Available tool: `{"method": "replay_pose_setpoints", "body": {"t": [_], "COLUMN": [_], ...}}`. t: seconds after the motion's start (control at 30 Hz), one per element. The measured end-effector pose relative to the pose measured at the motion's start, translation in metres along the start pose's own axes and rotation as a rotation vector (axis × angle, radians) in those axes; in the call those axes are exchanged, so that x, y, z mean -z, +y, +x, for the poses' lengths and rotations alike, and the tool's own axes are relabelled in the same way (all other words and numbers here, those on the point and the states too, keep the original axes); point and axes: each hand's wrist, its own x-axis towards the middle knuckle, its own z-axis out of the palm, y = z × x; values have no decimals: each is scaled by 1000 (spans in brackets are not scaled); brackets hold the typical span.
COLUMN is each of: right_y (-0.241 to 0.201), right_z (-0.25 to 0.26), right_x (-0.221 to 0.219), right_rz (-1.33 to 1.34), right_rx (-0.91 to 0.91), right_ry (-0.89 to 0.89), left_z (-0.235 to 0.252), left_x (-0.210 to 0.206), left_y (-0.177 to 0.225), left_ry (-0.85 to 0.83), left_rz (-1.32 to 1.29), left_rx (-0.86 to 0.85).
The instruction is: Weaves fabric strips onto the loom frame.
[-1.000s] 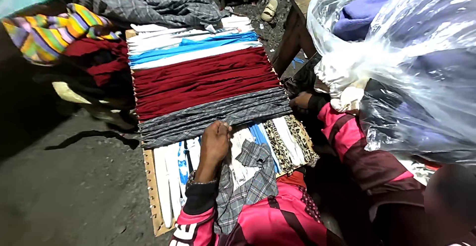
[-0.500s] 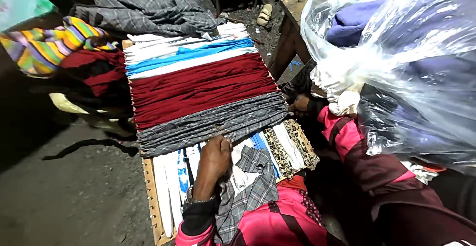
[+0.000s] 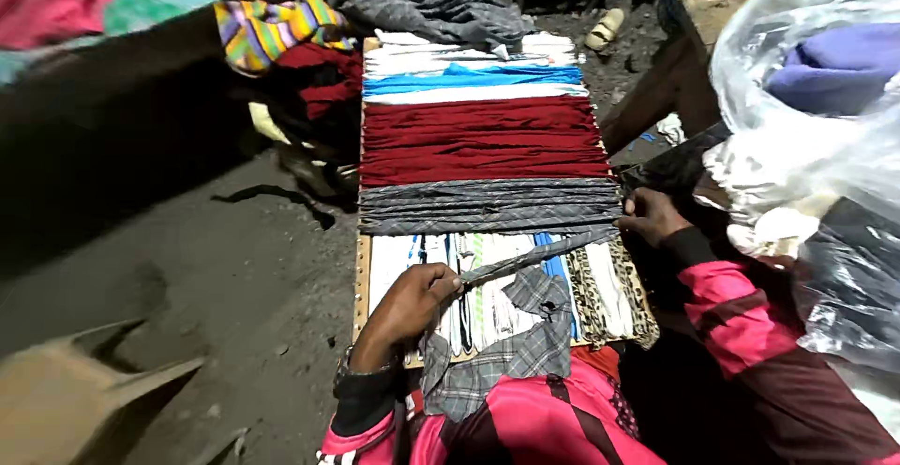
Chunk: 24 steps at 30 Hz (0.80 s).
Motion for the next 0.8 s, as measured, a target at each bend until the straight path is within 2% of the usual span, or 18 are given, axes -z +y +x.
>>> {"method": "replay_pose_setpoints", "body": {"t": [0.1,0.27,0.43,0.53,0.6,0.63,0.67,0.7,0.73,0.8], "right_y": [11,12,17,-43,-60,-56,-41,-15,13,-37], "right_z": [0,-8,-1,-23,-30,-30,-28,-23,-13,-26], "right_x": [0,-2,-1,22,31,30,25,17,12,18], "right_rz": [54,167,324,370,417,461,538,692,848,689], "right_rx": [124,-128,-168,-370,-449,-428,-319,-113,118,-312], "right_ry": [21,40,-27,-179,-205,-188,-187,-226,-357,-182], "left_z": [-9,-22,-46,-60,-61,-60,-57,-54,-50,-42], "left_x": [2,6,29,50,61,66,70,73,75,79], "left_y": [-9,-18,-27,-39,-45,-46,-46,-46,-47,-47], "left_ry": [17,-6,36,185,310,358,400,432,456,497], "left_rz": [-58,-88,-123,-250,-358,-384,-391,-389,-384,-349], "left_rx": [32,0,-60,-65,-50,-40,-31,-24,-22,-34]}}
